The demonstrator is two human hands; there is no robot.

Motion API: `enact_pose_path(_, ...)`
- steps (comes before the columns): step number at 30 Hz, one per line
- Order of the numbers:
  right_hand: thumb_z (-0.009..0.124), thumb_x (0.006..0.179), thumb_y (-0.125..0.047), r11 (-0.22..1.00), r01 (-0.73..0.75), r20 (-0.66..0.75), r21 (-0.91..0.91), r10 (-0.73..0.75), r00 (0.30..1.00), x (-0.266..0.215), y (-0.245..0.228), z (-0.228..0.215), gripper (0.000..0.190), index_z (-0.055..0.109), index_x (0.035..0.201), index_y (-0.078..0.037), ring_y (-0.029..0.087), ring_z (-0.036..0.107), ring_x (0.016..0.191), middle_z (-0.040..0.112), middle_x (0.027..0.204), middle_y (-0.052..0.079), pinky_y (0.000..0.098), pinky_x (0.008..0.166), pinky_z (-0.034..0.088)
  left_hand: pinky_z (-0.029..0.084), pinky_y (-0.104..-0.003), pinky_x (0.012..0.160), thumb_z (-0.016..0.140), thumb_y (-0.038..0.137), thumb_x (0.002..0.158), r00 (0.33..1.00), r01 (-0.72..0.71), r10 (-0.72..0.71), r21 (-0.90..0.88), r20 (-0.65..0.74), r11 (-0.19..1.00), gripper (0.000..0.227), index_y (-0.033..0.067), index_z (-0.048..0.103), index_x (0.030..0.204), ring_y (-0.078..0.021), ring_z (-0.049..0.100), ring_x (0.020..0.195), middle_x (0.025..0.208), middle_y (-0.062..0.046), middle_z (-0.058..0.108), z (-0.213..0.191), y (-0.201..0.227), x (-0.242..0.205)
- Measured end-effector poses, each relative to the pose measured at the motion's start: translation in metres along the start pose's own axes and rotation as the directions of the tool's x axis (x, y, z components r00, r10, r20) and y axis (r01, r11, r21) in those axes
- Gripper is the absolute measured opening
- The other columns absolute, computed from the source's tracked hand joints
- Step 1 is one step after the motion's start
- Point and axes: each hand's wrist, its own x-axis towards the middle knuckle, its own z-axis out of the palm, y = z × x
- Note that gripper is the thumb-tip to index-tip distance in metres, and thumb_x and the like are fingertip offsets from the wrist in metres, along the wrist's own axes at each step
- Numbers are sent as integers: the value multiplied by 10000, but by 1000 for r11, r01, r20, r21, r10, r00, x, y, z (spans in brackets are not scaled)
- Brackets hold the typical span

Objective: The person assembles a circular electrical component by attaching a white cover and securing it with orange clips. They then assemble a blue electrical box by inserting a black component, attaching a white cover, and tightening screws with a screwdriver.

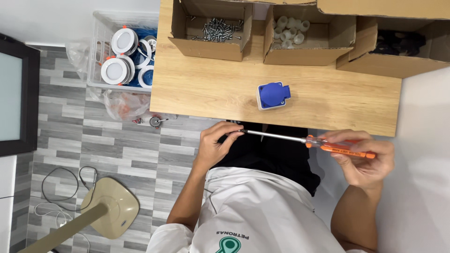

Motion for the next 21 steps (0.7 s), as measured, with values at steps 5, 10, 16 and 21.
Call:
enact_pose_path(5, 656, 970, 24, 999, 28, 105, -20, -26, 994, 15, -3, -2, 221, 447, 953, -48, 511, 794, 988, 684, 1069, 330, 642, 880, 770, 626, -311, 901, 792, 66, 1019, 1000, 4, -4, 30, 30, 1000, 123, 41, 792, 1139, -228, 779, 962, 1077, -115, 808, 2, -11, -5)
enact_pose_path(10, 647, 972, 59, 999, 19, 139, -33, -14, 990, 26, -6, -2, 226, 451, 978, -53, 514, 800, 1035, 668, 1108, 335, 624, 912, 774, 613, -286, 845, 783, 67, 1028, 998, 25, -25, 5, 49, 1000, 124, 41, 788, 1149, -203, 762, 903, 1048, -108, 804, 5, -16, -8)
enact_pose_path(16, 640, 955, 76, 998, -56, 162, 13, 53, 985, 29, -2, -7, 175, 540, 841, -10, 512, 803, 1053, 678, 1124, 306, 639, 924, 791, 620, -286, 867, 744, 62, 1053, 995, 44, -39, -48, 93, 998, 111, 32, 782, 1153, -200, 770, 924, 1071, -102, 804, 9, -18, -9)
enact_pose_path(21, 697, 964, 16, 993, -113, 161, -34, 117, 980, 42, -1, -3, 98, 693, 1048, 67, 437, 841, 1023, 724, 1146, 245, 524, 933, 807, 592, -304, 861, 733, 81, 1065, 991, 31, -27, -22, 130, 999, 95, 61, 782, 1144, -192, 742, 884, 1038, -64, 802, 12, -23, -12)
